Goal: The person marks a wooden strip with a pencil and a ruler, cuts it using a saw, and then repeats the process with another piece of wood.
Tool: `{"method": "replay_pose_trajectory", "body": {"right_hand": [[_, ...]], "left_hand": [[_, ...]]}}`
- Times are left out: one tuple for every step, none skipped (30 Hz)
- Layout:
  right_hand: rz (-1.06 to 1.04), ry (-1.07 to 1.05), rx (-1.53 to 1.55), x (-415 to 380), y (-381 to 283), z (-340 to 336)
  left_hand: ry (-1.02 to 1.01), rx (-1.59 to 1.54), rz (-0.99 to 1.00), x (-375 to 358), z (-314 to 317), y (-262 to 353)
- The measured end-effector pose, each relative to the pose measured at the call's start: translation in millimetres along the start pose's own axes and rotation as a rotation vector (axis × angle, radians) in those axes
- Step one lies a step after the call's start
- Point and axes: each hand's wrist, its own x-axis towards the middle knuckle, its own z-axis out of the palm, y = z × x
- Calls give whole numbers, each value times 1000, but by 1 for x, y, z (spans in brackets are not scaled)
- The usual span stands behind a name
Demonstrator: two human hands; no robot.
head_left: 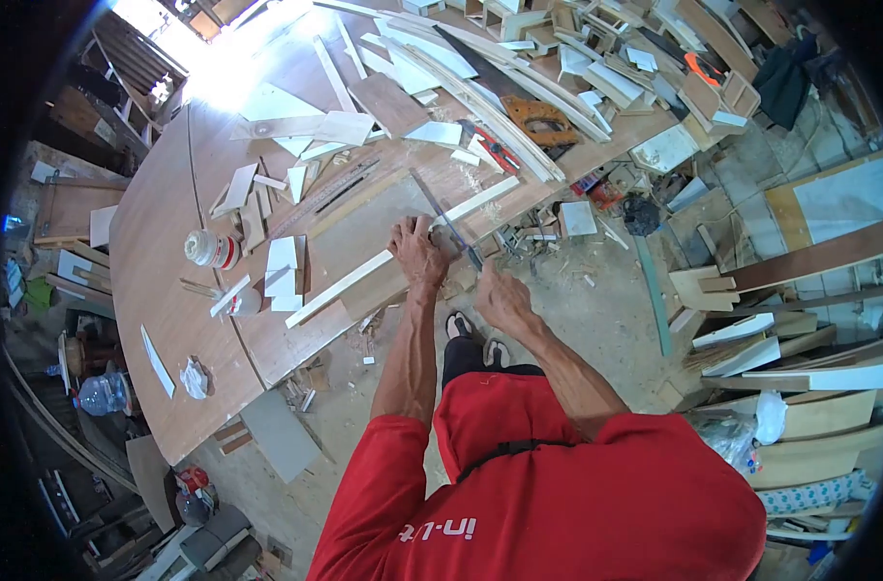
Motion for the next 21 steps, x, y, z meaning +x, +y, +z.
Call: {"method": "replay_pose_trajectory", "body": {"right_hand": [[45,-34,-9,3,0,1],[94,-64,-16,5,-1,2],[98,-62,-14,11,-2,5],[97,-57,-25,21,-4,9],[98,-55,-34,24,-4,13],[103,-54,-31,16,-1,15],[80,-30,-16,2,3,14],[57,-5,-2,-6,7,14],[57,-8,-6,-10,9,12],[86,-27,4,-15,10,10],[118,-46,19,-20,11,11],[125,-49,25,-15,8,13],[85,-43,3,0,5,13],[42,-37,-22,8,3,12],[43,-39,-21,6,0,9],[51,-46,-24,4,-3,6],[57,-55,-30,2,-6,3],[53,-56,-32,-4,-9,-4],[87,-108,-66,-13,-8,-13],[124,-163,-100,-19,-7,-17],[128,-173,-100,-16,-9,-16]], "left_hand": [[-8,14,-7,0,-2,2],[-21,28,-9,-1,-5,5],[-23,28,-6,-2,-5,5],[-15,35,-3,-1,-3,6],[-9,43,-2,-2,-3,5],[-14,44,1,-3,-2,2],[-12,37,4,-2,0,-1],[-10,29,5,-2,3,-4],[-10,27,1,-1,3,-2],[-6,37,-2,-1,2,0],[-7,52,-2,-2,1,0],[-16,55,-1,-4,-1,0],[-26,60,0,-4,-2,0],[-32,64,1,-2,-2,1],[-34,65,0,-2,-3,2],[-60,83,-8,-2,-4,2],[-83,99,-19,-1,-5,3],[-79,100,-21,0,-4,1],[-55,71,-6,0,-2,-2],[-34,43,6,-2,1,-4],[-41,45,-1,-5,-1,-3]]}}
